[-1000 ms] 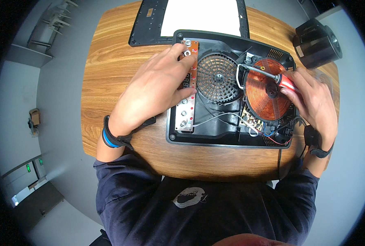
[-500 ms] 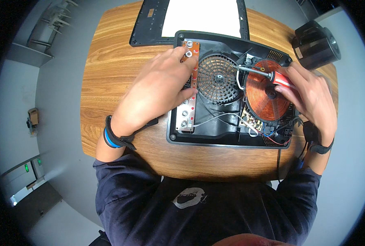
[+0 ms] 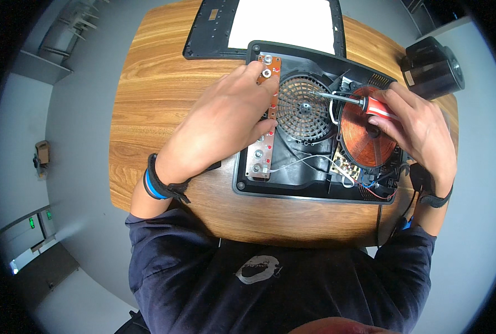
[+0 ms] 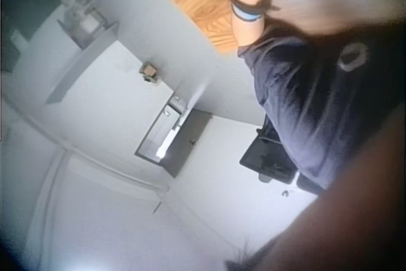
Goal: The person assembles electronic components inside a black plastic housing on a wooden table. They use a screwdriver to secure a green circuit board and attach a copper coil, a fan, and a control panel with a digital display. Wires are connected between components, and the assembly is adjusted within the housing.
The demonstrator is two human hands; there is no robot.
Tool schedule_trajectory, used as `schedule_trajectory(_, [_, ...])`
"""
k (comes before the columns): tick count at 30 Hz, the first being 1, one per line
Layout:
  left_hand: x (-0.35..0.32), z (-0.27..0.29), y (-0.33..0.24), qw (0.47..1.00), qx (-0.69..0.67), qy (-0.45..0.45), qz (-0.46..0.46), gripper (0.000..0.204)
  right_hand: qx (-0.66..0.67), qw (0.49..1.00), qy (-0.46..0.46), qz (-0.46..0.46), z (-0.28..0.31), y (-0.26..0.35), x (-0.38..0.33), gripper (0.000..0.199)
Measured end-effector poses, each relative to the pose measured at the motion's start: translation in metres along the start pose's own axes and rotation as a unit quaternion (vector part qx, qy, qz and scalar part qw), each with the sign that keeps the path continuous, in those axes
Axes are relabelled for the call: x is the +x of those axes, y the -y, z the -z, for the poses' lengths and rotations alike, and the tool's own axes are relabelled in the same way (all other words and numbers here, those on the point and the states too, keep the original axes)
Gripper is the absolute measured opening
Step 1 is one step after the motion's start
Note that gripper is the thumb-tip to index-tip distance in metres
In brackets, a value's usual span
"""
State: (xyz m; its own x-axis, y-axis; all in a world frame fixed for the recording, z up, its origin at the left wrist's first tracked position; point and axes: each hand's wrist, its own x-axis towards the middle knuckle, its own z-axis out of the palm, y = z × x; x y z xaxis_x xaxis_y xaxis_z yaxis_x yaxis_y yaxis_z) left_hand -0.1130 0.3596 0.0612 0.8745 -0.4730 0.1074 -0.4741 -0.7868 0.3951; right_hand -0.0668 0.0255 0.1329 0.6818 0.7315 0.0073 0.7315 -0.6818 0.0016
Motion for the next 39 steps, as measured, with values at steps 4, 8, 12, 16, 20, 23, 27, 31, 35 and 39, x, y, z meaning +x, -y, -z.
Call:
schedule_trajectory(4, [0.001, 0.002, -0.001, 1.000, 0.000, 0.011, 0.009, 0.062, 0.008, 1.000, -0.013, 0.010, -0.001, -0.001, 0.006, 0.031])
schedule_trajectory(8, [0.000, 0.003, -0.002, 1.000, 0.025, 0.006, 0.005, 0.060, 0.002, 0.999, -0.038, 0.034, -0.001, -0.004, 0.023, 0.029])
schedule_trajectory(12, [0.002, 0.005, -0.004, 1.000, 0.024, 0.012, 0.013, 0.056, -0.052, 0.994, -0.072, 0.064, -0.001, -0.013, 0.041, 0.028])
schedule_trajectory(16, [0.000, 0.003, -0.005, 1.000, 0.020, 0.004, 0.012, 0.055, -0.086, 0.985, -0.104, 0.104, 0.003, -0.008, 0.063, 0.026])
schedule_trajectory(20, [0.000, 0.004, -0.005, 1.000, 0.009, 0.002, 0.014, 0.054, -0.109, 0.982, -0.094, 0.123, 0.001, -0.008, 0.079, 0.025])
schedule_trajectory(23, [0.000, 0.003, -0.003, 1.000, 0.014, -0.007, 0.004, 0.052, -0.118, 0.979, -0.094, 0.135, 0.001, -0.006, 0.087, 0.025])
schedule_trajectory(27, [0.000, 0.000, -0.002, 1.000, 0.019, -0.014, 0.000, 0.050, -0.132, 0.976, -0.092, 0.149, 0.001, -0.006, 0.095, 0.025])
schedule_trajectory(31, [0.001, 0.000, -0.003, 1.000, 0.022, -0.019, -0.003, 0.049, -0.148, 0.970, -0.098, 0.166, -0.001, -0.006, 0.101, 0.025])
schedule_trajectory(35, [0.001, 0.001, -0.003, 0.999, 0.035, -0.007, -0.002, 0.048, -0.147, 0.969, -0.093, 0.173, 0.001, -0.003, 0.106, 0.022])
schedule_trajectory(39, [0.001, 0.002, -0.001, 0.999, 0.037, 0.000, -0.005, 0.047, -0.177, 0.971, -0.033, 0.158, 0.022, 0.017, 0.110, 0.032])
